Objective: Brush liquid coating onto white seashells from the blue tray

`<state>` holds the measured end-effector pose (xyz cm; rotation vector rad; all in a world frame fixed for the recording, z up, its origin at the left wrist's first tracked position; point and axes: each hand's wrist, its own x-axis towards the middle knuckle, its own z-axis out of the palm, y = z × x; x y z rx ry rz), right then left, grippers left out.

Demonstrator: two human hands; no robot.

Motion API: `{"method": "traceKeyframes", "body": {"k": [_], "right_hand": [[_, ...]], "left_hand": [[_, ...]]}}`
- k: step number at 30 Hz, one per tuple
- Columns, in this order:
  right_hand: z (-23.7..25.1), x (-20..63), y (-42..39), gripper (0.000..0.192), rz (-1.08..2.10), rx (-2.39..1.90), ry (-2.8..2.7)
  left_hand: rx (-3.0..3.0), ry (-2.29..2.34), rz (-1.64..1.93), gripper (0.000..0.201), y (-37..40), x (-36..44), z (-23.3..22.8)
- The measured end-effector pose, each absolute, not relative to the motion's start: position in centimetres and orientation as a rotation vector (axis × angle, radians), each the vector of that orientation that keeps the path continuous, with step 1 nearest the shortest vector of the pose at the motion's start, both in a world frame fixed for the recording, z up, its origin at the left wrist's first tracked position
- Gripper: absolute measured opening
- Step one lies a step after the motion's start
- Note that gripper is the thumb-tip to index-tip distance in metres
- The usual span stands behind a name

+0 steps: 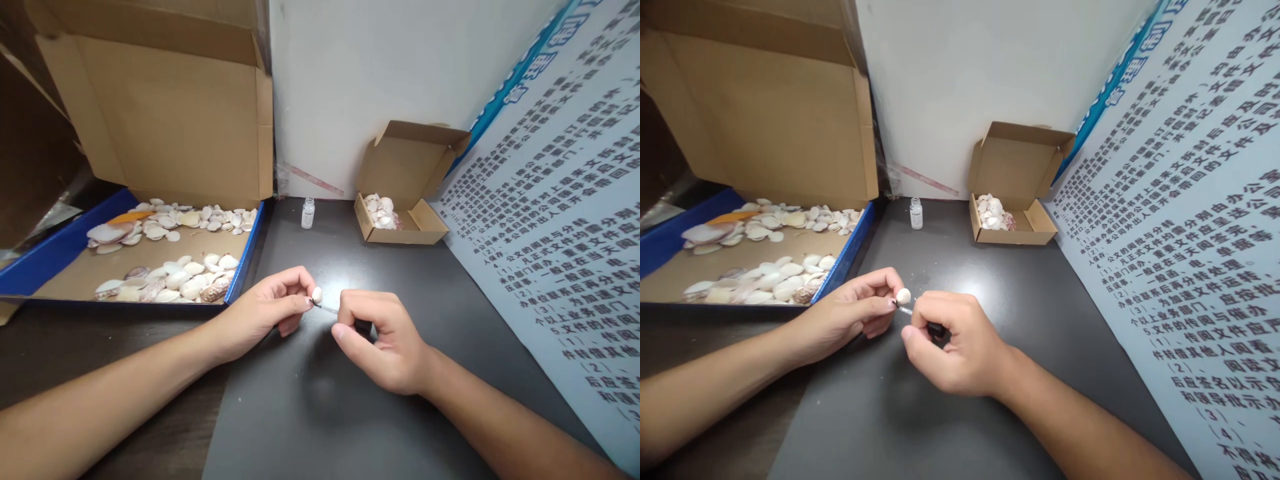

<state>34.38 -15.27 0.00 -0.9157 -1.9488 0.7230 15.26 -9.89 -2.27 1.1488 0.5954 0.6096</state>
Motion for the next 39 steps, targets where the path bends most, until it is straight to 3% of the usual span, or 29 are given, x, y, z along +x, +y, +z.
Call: {"method": "traceKeyframes", "body": {"k": [5, 13, 20, 27, 39], "right_hand": [[-0.25, 34.5, -14.89, 0.029, 0.634, -1.186, -1.865], [-0.13, 34.94, -14.98, 0.033, 1.114, -1.01, -1.71], [-0.27, 34.35, -14.91, 0.028, 0.678, -1.192, -1.791], [0.09, 34.68, -15.43, 0.03, 0.919, -0.99, -1.823], [-0.17, 34.26, -15.15, 0.029, 0.749, -1.08, -1.899]], "left_hand": [[1.149, 0.603, 0.6, 0.009, -9.86, 15.23, -2.25], [1.147, 0.621, 0.595, 0.01, -9.94, 15.21, -2.13], [1.161, 0.618, 0.59, 0.011, -9.91, 15.26, -2.08], [1.158, 0.633, 0.596, 0.01, -9.99, 15.26, -2.1], [1.155, 0.638, 0.614, 0.01, -10.01, 15.32, -2.08]]}}
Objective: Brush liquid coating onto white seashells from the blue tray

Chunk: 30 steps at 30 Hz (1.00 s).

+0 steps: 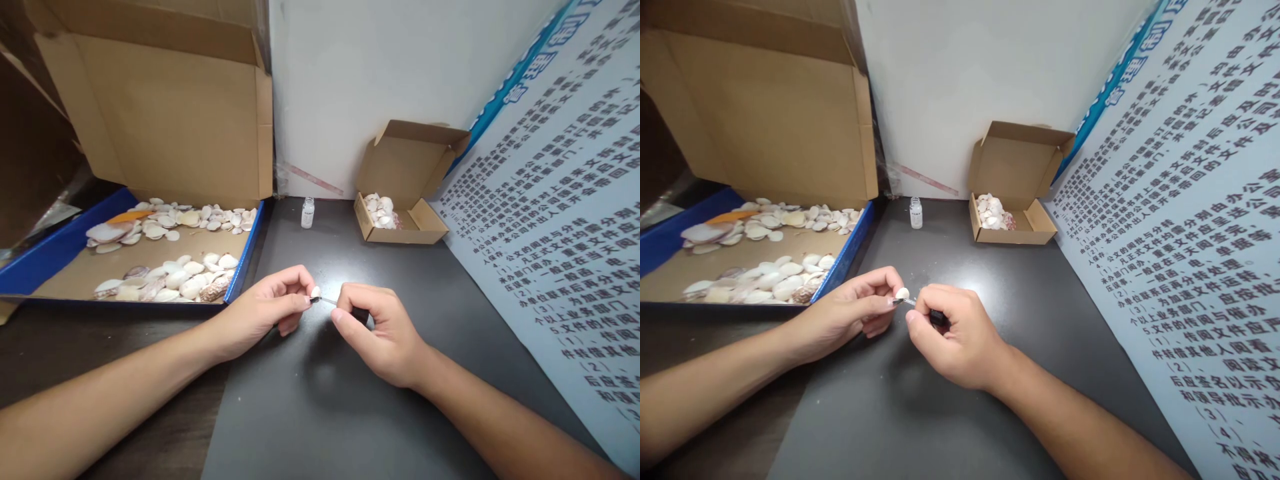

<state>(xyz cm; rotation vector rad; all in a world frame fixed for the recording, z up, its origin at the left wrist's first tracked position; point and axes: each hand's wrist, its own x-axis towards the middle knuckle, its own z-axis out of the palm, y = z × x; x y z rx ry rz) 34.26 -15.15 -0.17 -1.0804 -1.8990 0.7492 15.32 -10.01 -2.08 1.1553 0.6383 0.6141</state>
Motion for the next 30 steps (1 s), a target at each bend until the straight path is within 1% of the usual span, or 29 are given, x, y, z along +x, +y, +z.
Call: {"method": "traceKeyframes", "body": {"k": [14, 18, 23, 26, 30], "right_hand": [[-0.52, 34.34, -14.81, 0.028, 0.679, -1.229, -1.884], [-0.27, 34.41, -15.0, 0.029, 0.64, -1.148, -1.839], [0.01, 34.41, -15.39, 0.027, 0.764, -0.925, -1.891], [-0.14, 34.35, -15.29, 0.027, 0.789, -0.978, -1.906], [-0.46, 34.33, -14.96, 0.026, 0.783, -1.046, -1.92]], "left_hand": [[1.172, 0.609, 0.588, 0.009, -9.86, 15.17, -2.14], [1.142, 0.604, 0.588, 0.011, -9.82, 15.23, -2.3], [1.135, 0.612, 0.578, 0.011, -9.78, 15.2, -2.41], [1.123, 0.626, 0.563, 0.009, -9.85, 15.12, -2.26], [1.121, 0.635, 0.54, 0.012, -9.96, 15.14, -1.84]]}}
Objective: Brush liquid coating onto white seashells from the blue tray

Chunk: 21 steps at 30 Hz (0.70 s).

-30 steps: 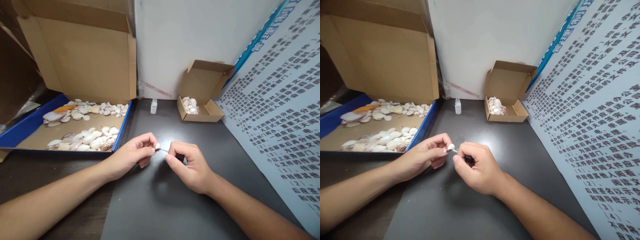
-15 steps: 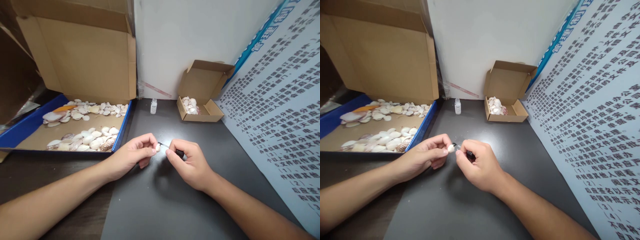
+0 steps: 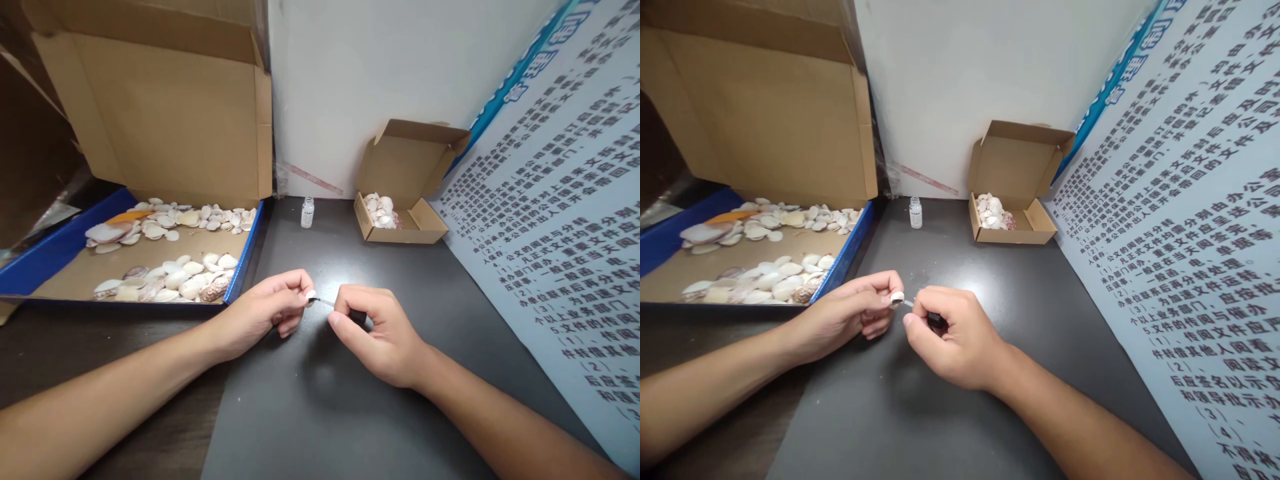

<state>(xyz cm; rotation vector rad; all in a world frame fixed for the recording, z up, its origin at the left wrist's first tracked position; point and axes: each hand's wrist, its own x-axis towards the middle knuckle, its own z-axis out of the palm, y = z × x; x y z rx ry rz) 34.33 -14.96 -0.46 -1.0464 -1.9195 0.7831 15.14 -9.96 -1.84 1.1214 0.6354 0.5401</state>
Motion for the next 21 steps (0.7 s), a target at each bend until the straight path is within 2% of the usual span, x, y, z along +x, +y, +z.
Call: {"method": "traceKeyframes", "body": {"k": [7, 14, 21], "right_hand": [[-0.61, 34.39, -15.05, 0.028, 0.72, -1.128, -1.918], [-0.26, 34.34, -15.26, 0.021, 0.813, -0.926, -1.931], [-0.67, 34.33, -14.9, 0.03, 0.781, -1.11, -1.959]], "left_hand": [[1.041, 0.661, 0.544, 0.012, -10.0, 15.28, -1.48], [1.05, 0.588, 0.497, 0.013, -9.97, 15.11, -1.88], [1.045, 0.617, 0.513, 0.015, -9.87, 15.26, -1.75]]}}
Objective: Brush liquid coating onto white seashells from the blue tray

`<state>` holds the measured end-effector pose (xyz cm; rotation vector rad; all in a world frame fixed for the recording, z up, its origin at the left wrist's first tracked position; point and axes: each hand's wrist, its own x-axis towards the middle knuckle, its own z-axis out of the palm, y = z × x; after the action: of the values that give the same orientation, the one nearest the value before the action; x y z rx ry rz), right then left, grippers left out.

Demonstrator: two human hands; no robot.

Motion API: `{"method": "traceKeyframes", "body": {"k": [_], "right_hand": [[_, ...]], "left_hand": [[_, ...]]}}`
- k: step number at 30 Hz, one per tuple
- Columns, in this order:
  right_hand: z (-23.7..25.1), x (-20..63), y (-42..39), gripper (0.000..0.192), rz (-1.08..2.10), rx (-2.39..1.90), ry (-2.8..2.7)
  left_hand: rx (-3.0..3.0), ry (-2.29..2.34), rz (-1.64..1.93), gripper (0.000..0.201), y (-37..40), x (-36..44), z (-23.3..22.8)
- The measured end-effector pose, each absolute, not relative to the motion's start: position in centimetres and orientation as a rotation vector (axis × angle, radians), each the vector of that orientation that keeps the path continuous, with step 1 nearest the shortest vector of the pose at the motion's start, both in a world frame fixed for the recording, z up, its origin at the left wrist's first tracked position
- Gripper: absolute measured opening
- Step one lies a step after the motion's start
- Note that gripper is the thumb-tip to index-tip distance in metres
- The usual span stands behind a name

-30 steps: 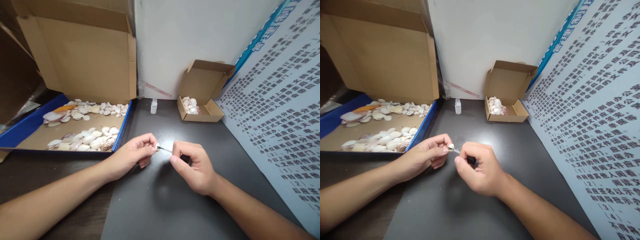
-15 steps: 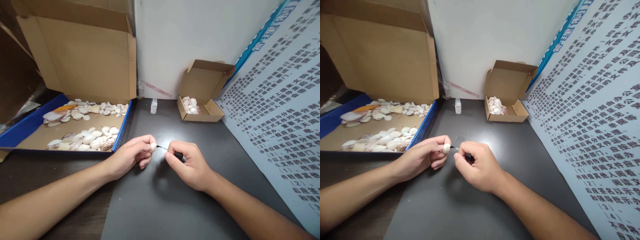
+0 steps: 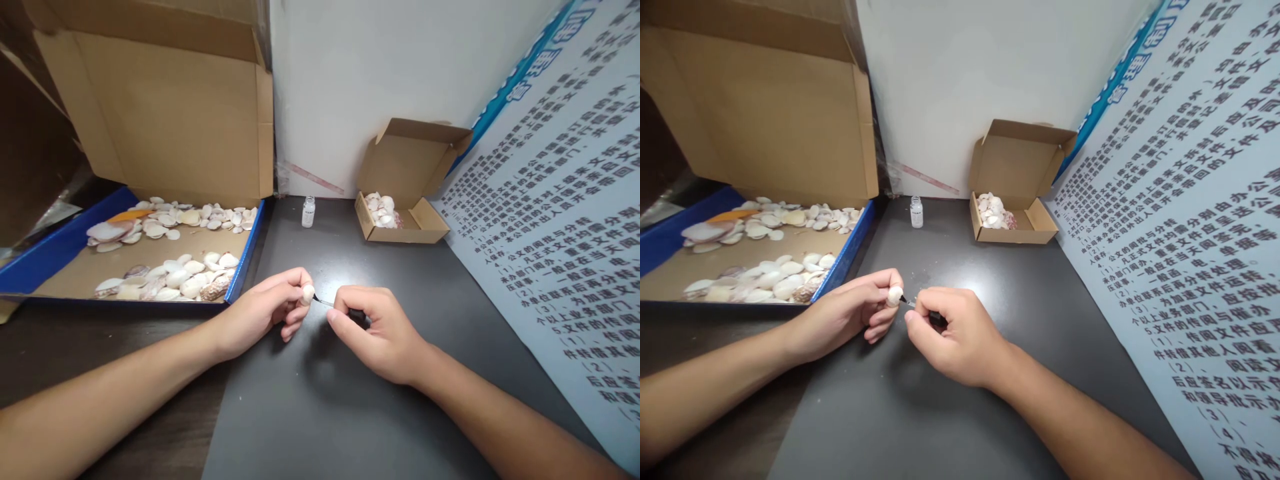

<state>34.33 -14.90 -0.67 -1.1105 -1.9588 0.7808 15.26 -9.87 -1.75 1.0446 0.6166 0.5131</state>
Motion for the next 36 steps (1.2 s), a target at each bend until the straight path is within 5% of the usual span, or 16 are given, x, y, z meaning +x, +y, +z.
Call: {"method": "traceKeyframes", "body": {"k": [26, 36], "right_hand": [[-0.2, 34.31, -15.19, 0.02, 0.777, -0.957, -2.006], [-0.49, 34.46, -15.36, 0.033, 0.784, -1.0, -2.045]], "left_hand": [[1.013, 0.629, 0.514, 0.009, -9.96, 15.27, -1.33], [1.047, 0.663, 0.511, 0.014, -10.02, 15.28, -1.26]]}}
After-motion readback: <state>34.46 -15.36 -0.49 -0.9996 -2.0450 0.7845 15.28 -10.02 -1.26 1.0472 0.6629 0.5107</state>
